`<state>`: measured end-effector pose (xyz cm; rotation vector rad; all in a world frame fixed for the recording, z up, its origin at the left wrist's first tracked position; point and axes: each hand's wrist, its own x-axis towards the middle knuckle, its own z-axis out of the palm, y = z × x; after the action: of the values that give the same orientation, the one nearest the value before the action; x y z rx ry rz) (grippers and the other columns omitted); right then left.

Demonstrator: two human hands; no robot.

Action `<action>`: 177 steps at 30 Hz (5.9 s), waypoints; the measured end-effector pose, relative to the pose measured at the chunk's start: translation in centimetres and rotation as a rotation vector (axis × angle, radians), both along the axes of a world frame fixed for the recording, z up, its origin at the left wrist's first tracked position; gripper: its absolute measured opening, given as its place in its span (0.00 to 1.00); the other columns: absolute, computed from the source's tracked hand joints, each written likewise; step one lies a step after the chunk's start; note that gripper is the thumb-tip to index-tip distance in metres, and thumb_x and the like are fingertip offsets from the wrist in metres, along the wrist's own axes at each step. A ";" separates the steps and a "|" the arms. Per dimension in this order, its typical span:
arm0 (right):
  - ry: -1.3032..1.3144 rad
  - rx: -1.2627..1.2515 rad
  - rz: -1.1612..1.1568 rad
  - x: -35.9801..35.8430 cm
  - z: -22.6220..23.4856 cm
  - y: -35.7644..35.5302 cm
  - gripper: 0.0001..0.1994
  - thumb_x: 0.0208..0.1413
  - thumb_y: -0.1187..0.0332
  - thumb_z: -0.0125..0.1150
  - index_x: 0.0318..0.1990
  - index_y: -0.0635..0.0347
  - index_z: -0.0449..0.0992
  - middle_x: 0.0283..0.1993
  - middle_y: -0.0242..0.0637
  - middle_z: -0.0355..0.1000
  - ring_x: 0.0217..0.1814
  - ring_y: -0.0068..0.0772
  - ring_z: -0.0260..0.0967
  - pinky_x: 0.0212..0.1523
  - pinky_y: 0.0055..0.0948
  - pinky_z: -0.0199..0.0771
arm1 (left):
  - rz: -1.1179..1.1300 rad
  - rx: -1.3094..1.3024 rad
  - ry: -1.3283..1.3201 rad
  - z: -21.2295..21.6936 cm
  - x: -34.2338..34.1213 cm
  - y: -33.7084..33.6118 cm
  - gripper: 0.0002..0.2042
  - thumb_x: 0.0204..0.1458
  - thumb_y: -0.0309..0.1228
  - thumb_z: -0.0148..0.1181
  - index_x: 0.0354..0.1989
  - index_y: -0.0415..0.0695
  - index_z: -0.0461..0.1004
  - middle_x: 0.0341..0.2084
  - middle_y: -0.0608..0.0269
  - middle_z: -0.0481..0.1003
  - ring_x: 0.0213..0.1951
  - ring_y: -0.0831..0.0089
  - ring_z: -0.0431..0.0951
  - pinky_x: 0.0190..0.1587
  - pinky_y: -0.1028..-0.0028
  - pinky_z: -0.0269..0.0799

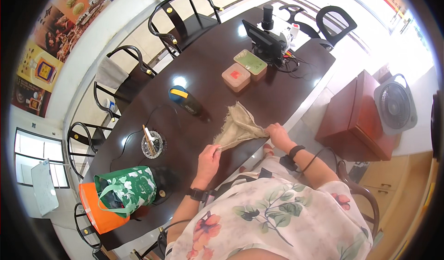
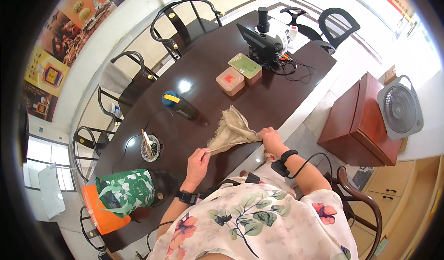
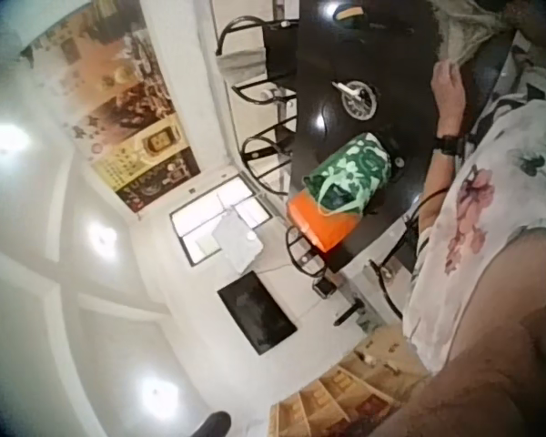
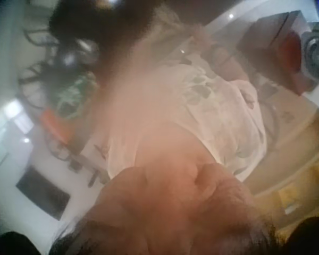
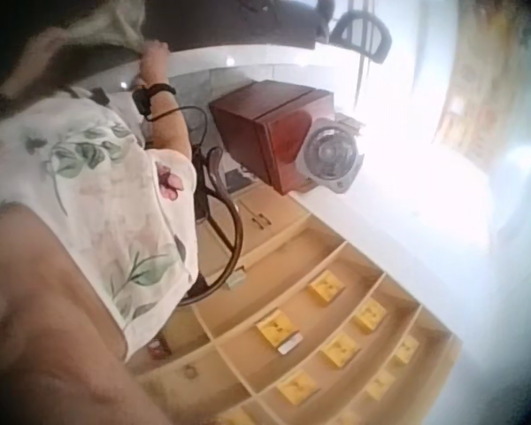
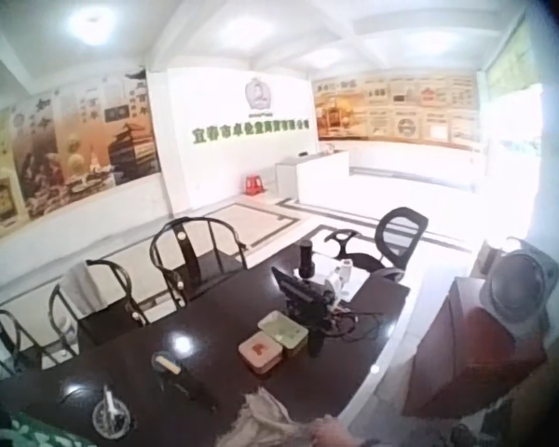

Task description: Cleaning a table and a wooden chair using a cloth.

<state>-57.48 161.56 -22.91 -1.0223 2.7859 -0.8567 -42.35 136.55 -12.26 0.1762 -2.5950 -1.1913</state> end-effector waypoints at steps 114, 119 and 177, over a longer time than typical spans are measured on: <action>-0.231 -0.013 0.073 1.3 4.6 -0.6 0.17 0.44 0.73 0.55 0.45 0.60 0.70 0.47 0.45 0.66 0.44 0.50 0.66 0.43 0.37 0.69 | -0.221 -0.020 -0.344 -6.1 -0.4 0.6 0.17 0.41 0.23 0.54 0.44 0.40 0.70 0.49 0.51 0.66 0.51 0.55 0.65 0.53 0.64 0.61; -0.365 -0.156 -0.234 1.9 3.1 -4.9 0.27 0.47 0.64 0.56 0.55 0.63 0.58 0.57 0.51 0.56 0.56 0.51 0.57 0.54 0.39 0.59 | 0.191 -0.170 -0.387 -7.7 2.2 -0.7 0.20 0.43 0.25 0.54 0.48 0.38 0.66 0.52 0.46 0.61 0.54 0.50 0.60 0.54 0.60 0.59; 0.055 -0.005 -0.091 -13.1 -1.2 -28.0 0.29 0.47 0.63 0.56 0.58 0.54 0.57 0.62 0.56 0.47 0.65 0.58 0.41 0.62 0.55 0.38 | 0.658 0.300 0.097 -2.0 -10.9 -8.3 0.21 0.39 0.26 0.67 0.41 0.34 0.65 0.37 0.59 0.70 0.39 0.73 0.70 0.44 0.72 0.65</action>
<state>-70.58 133.59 -24.15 -0.9407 2.8982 -0.8589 -53.21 128.24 -14.22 0.9220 -2.0001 -1.2627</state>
